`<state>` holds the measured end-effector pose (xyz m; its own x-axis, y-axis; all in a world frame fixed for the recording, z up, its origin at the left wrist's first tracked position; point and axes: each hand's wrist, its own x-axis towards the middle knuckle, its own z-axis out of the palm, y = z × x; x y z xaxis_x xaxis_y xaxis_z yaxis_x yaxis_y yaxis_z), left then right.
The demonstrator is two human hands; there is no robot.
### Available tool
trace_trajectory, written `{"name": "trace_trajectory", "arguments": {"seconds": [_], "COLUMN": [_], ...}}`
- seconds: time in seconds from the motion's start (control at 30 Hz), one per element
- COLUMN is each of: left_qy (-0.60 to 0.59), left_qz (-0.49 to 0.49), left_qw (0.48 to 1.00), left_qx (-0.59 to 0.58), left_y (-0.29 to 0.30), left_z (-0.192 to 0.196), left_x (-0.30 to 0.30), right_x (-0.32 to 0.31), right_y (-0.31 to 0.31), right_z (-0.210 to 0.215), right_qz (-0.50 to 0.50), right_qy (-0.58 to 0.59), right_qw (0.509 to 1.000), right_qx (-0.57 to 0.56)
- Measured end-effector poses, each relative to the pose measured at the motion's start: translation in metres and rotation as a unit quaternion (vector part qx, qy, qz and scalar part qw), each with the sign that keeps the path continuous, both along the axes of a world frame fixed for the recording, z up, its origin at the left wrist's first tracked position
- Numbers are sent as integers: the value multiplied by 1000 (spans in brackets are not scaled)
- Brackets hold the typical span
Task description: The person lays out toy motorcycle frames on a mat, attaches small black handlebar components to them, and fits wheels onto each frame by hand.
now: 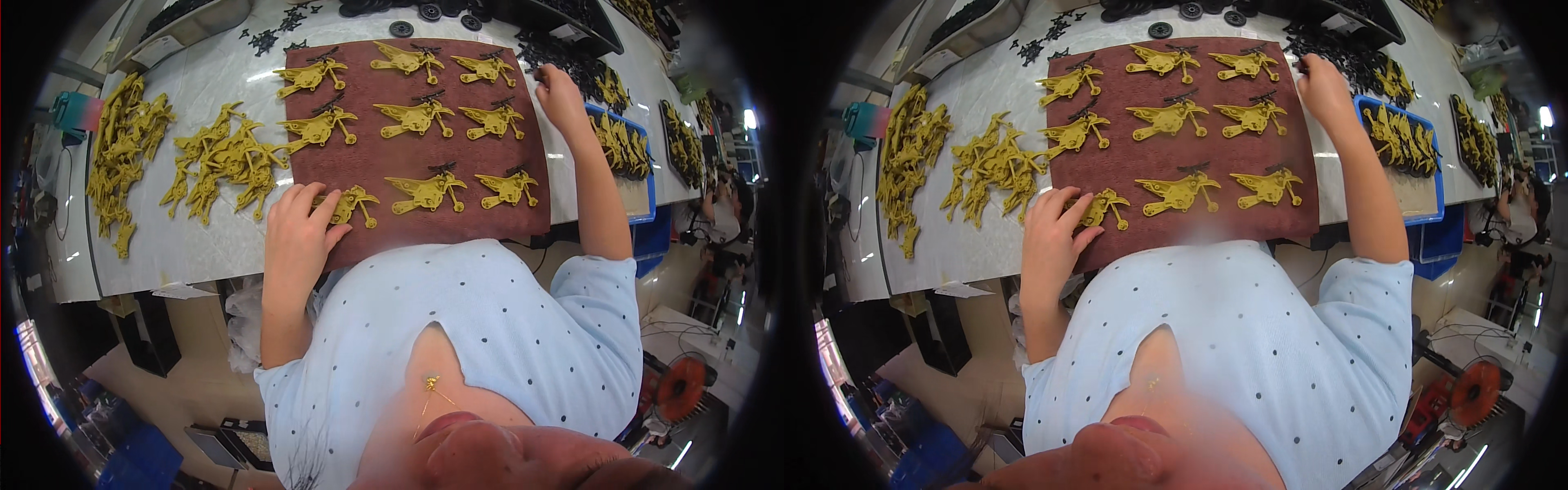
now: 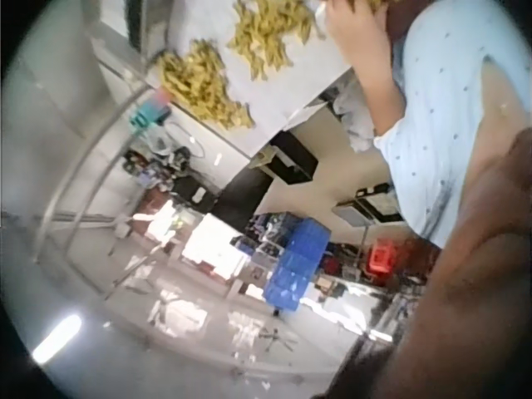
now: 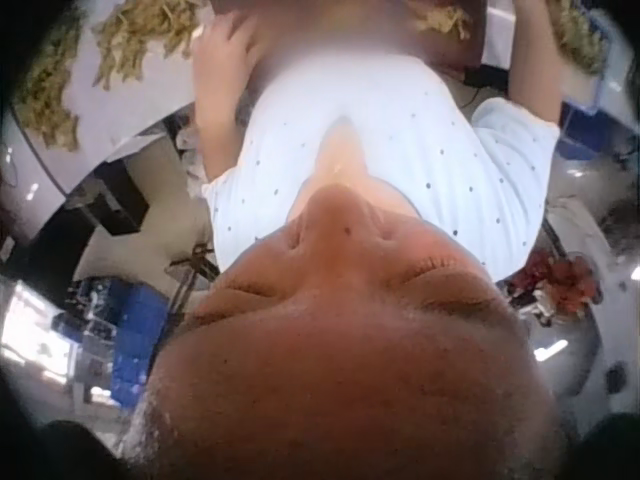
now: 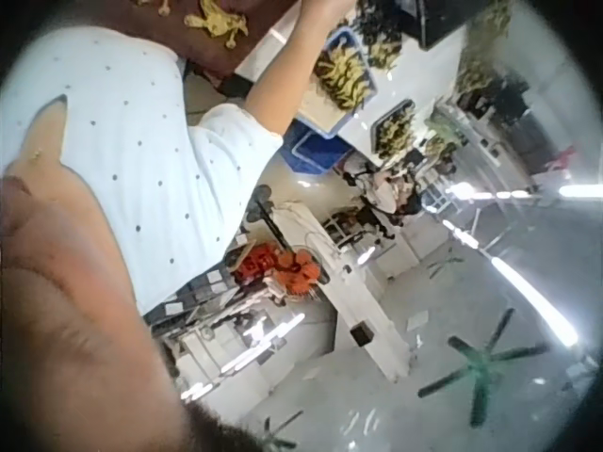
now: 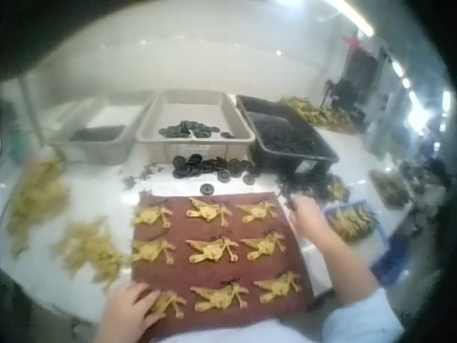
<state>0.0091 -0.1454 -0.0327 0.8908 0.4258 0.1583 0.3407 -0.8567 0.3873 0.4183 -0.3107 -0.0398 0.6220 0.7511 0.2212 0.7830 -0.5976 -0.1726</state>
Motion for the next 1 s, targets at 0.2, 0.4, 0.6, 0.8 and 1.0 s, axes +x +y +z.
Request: {"name": "trace_trajectory", "arguments": {"seconds": [0.2,0.4,0.6,0.8,1.0], "left_qy": [-82,-73,-127,-149,-155], "left_qz": [-55,-46,-49,-49,-58], "left_qw": [995,996,991,987,986], "left_qx": [-23,-19,-14,-12,-13], "left_y": [-6,-15,-13,-14,-10], "left_z": [6,-15,-29,-32,-36], "left_x": [-4,-6,-6,-6,-4], "right_x": [-139,-206,-218,-225,-239], "right_y": [53,94,107,112,112], "right_z": [33,27,6,14,11], "right_qz": [278,300,320,322,348], "right_qy": [243,381,356,324,168], "right_qw": [929,869,873,876,910], "right_qx": [37,-96,-91,-152,-150]}}
